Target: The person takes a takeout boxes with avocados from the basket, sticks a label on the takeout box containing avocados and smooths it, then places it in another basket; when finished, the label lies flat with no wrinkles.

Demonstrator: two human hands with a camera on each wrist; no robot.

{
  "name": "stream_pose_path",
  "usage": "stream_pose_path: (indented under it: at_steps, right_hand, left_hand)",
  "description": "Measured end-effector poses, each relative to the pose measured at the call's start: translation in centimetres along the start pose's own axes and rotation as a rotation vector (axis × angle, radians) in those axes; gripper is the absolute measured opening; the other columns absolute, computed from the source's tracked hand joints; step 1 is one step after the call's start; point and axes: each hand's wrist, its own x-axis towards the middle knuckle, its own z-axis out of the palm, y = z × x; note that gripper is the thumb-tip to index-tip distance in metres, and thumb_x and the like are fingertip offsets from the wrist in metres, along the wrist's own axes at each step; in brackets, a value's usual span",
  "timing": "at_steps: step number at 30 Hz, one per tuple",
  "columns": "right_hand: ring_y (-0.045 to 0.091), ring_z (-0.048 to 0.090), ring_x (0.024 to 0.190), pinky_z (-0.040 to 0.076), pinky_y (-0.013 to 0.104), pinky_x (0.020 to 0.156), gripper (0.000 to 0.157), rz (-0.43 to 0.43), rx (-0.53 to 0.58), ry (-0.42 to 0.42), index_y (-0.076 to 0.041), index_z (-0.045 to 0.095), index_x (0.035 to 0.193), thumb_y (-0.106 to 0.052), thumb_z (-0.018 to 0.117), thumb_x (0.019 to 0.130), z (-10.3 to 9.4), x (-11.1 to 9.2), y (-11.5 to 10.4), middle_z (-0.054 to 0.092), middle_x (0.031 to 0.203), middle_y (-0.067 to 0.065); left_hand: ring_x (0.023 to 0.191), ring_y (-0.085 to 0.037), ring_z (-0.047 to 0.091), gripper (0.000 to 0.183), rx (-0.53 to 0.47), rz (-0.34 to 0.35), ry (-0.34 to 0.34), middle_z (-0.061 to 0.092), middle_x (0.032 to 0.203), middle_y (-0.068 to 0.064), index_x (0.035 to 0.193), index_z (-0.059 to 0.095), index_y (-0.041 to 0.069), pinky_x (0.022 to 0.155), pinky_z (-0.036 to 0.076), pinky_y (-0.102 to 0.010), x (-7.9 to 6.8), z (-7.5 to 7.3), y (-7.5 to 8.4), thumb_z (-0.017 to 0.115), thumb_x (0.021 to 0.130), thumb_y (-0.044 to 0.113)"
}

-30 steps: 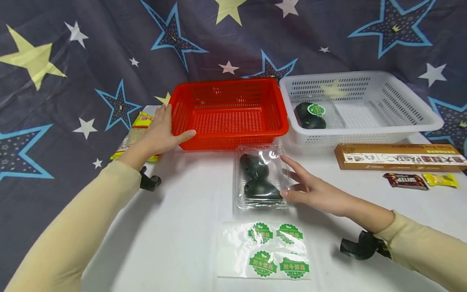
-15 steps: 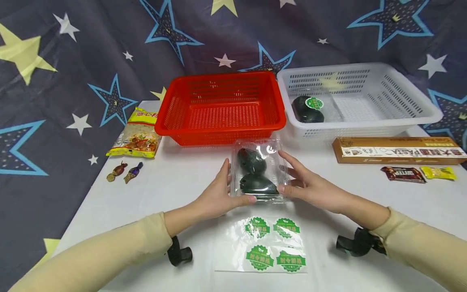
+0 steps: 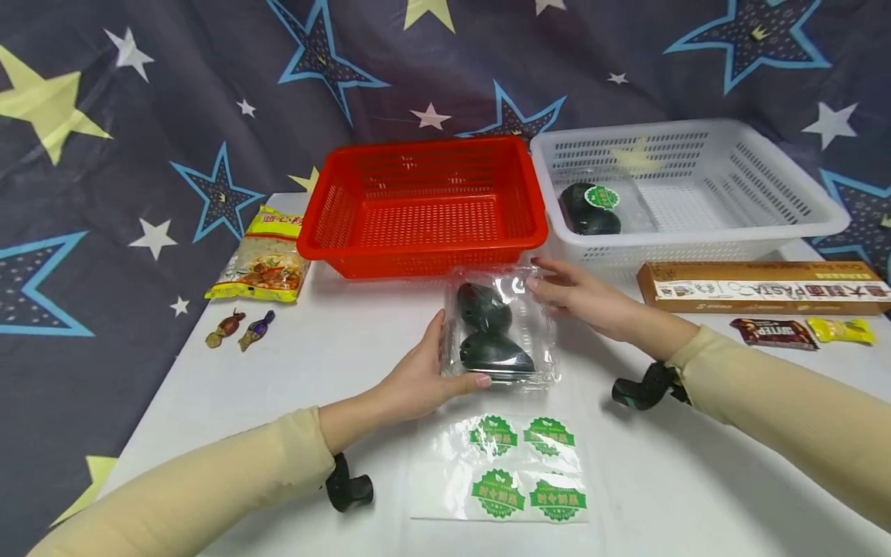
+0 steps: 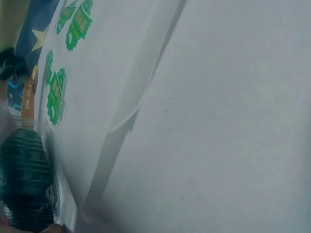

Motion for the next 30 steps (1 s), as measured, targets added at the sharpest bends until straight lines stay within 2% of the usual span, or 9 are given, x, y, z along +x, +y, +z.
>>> stream_pose_path:
  at_steps: [3,6,11,15,19,23,25,27,30]
  right_hand:
    - [0.037,0.046,0.121,0.042,0.044,0.097,0.064,-0.021,0.009,-0.001,-0.002,0.025,0.148,-0.024,0.054,0.097,-0.2,0.7,0.4,0.044,0.135,0.022]
    - [0.032,0.051,0.114,0.046,0.037,0.091,0.058,-0.028,0.005,0.005,0.001,0.031,0.144,-0.021,0.055,0.096,-0.4,0.4,0.5,0.049,0.126,0.021]
    - [0.023,0.055,0.108,0.048,0.027,0.087,0.058,0.009,-0.011,0.016,0.003,0.03,0.143,-0.019,0.056,0.096,-0.5,-1.2,0.4,0.049,0.125,0.022]
    - [0.018,0.056,0.103,0.049,0.024,0.086,0.06,0.03,-0.034,0.017,0.003,0.029,0.144,-0.019,0.057,0.096,-0.4,-2.5,0.4,0.05,0.123,0.023]
    - [0.017,0.059,0.099,0.049,0.024,0.087,0.063,0.057,-0.07,0.004,0.008,0.028,0.143,-0.022,0.057,0.096,-0.2,-4.0,0.4,0.055,0.117,0.021]
    - [0.021,0.062,0.095,0.05,0.028,0.086,0.071,0.104,-0.148,-0.002,0.01,0.024,0.143,-0.028,0.06,0.095,0.4,-5.5,-0.1,0.059,0.114,0.02]
    - [0.022,0.063,0.091,0.051,0.032,0.085,0.074,0.11,-0.18,-0.003,0.01,0.024,0.144,-0.03,0.061,0.094,0.9,-6.0,-0.3,0.061,0.11,0.019]
    - [0.022,0.064,0.088,0.051,0.034,0.083,0.075,0.102,-0.205,0.001,0.009,0.024,0.144,-0.031,0.062,0.093,1.3,-6.4,-0.3,0.061,0.107,0.018]
    - [0.021,0.065,0.086,0.051,0.035,0.081,0.076,0.085,-0.224,0.013,0.008,0.023,0.145,-0.032,0.061,0.093,1.7,-6.8,-0.3,0.062,0.106,0.017]
  left_hand:
    - [0.138,-0.021,0.032,0.112,-0.004,0.011,-0.039,0.028,0.154,-0.004,0.154,0.004,0.019,0.111,0.028,-0.044,0.3,0.0,0.0,0.08,0.075,0.04]
    - [0.139,-0.021,0.03,0.112,-0.003,0.015,-0.087,0.025,0.155,-0.006,0.154,0.004,0.019,0.111,0.028,-0.043,0.8,-0.7,-0.1,0.081,0.075,0.038]
    - [0.141,-0.019,0.026,0.108,0.02,0.051,-0.18,0.022,0.157,-0.004,0.154,0.006,0.015,0.112,0.027,-0.037,1.8,-3.1,-0.6,0.08,0.077,0.032]
    - [0.14,-0.018,0.028,0.097,-0.006,0.122,-0.276,0.03,0.154,-0.004,0.154,0.013,0.013,0.111,0.027,-0.036,2.8,-5.0,-1.2,0.077,0.081,0.019]
    - [0.138,-0.017,0.033,0.083,-0.002,0.129,-0.309,0.036,0.151,-0.004,0.152,0.024,0.014,0.111,0.029,-0.037,3.7,-6.3,-1.6,0.073,0.084,0.014]
    - [0.135,-0.017,0.038,0.07,-0.041,0.081,-0.266,0.04,0.148,-0.004,0.149,0.032,0.016,0.107,0.035,-0.037,4.4,-7.2,-2.0,0.068,0.089,0.013]
    - [0.133,-0.019,0.041,0.065,-0.085,0.056,-0.215,0.042,0.147,-0.006,0.148,0.034,0.015,0.103,0.04,-0.035,4.5,-7.2,-2.1,0.065,0.091,0.012]
    - [0.13,-0.022,0.045,0.061,-0.14,0.038,-0.125,0.044,0.145,-0.008,0.147,0.036,0.013,0.099,0.044,-0.034,4.3,-6.9,-2.0,0.063,0.092,0.009]
    - [0.132,-0.024,0.043,0.061,-0.207,0.014,0.038,0.038,0.149,-0.01,0.147,0.034,0.009,0.1,0.043,-0.034,3.4,-5.8,-1.4,0.061,0.093,0.01]
